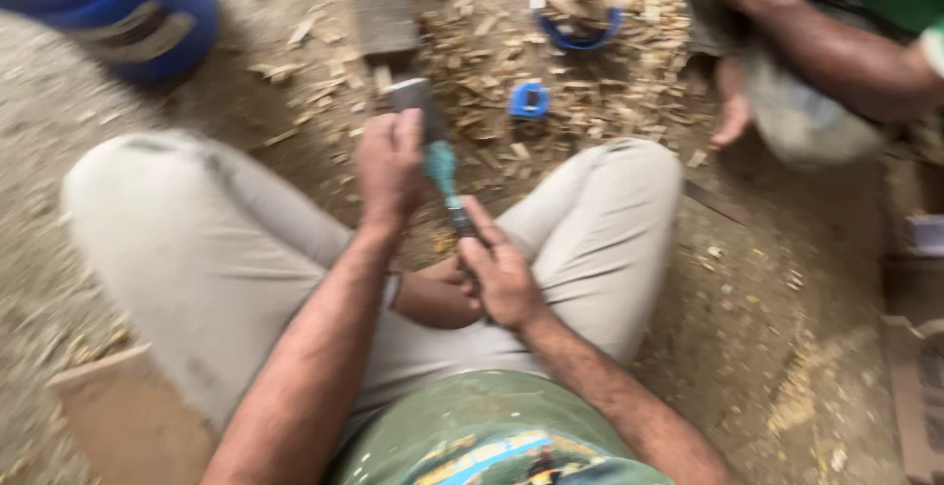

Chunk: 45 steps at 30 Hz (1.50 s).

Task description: The person uses a chisel to carve and shape small wooden pieces while sitting on the floor, occasionally placing finished pieces in a blue container.

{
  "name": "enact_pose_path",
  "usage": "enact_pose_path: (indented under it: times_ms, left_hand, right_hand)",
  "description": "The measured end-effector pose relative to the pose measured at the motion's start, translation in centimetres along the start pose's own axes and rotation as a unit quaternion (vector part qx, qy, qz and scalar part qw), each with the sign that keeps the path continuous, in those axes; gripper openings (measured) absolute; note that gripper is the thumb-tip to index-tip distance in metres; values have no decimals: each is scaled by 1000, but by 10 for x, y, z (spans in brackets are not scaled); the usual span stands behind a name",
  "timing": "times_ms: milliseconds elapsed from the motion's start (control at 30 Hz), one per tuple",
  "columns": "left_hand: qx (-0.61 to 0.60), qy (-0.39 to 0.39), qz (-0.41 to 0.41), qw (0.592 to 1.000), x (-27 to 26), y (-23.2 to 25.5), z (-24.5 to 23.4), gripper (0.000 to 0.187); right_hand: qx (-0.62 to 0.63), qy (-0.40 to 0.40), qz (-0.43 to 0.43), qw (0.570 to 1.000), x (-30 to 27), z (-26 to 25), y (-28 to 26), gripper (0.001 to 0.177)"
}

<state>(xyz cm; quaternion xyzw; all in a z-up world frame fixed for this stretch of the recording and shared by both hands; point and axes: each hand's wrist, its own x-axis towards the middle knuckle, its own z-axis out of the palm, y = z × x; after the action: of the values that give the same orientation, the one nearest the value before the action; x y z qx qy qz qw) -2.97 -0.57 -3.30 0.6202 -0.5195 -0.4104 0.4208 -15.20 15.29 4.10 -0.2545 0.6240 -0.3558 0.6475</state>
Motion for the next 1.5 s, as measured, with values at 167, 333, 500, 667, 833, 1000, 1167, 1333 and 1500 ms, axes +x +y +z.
enact_pose_path:
  times_ms: [167,333,500,667,833,1000,1167,1333,1500]
  left_hand:
    - [39,-50,-44,997,-5,9,-2,43]
    - [75,-69,-67,993,2,16,-9,45]
    - [72,-76,-85,991,3,19,-11,43]
    - [75,-71,-73,992,5,15,-8,44]
    - [60,-69,-76,993,5,13,-6,43]
    - [51,-61,-63,995,4,14,-6,42]
    - [61,-61,-48,995,6,13,-6,43]
    - [75,-56,-40,995,4,15,-9,43]
    - [61,-60,-61,994,5,15,-7,42]
  right_hand:
    - [-9,15,-26,1000,-3,2,-7,61]
    - [-51,23,-38,998,7,7,-8,60]
    - [-40,15,-47,998,11,7,-5,61]
    - [-27,10,-50,998,15,5,-2,61]
    - [-21,-3,-51,998,16,4,-1,62]
    - [-23,4,-41,999,15,3,-4,61]
    - [-23,0,-44,999,15,4,-4,62]
    - [-31,6,-44,999,14,5,-7,62]
    - [-54,13,-49,997,12,4,-8,61]
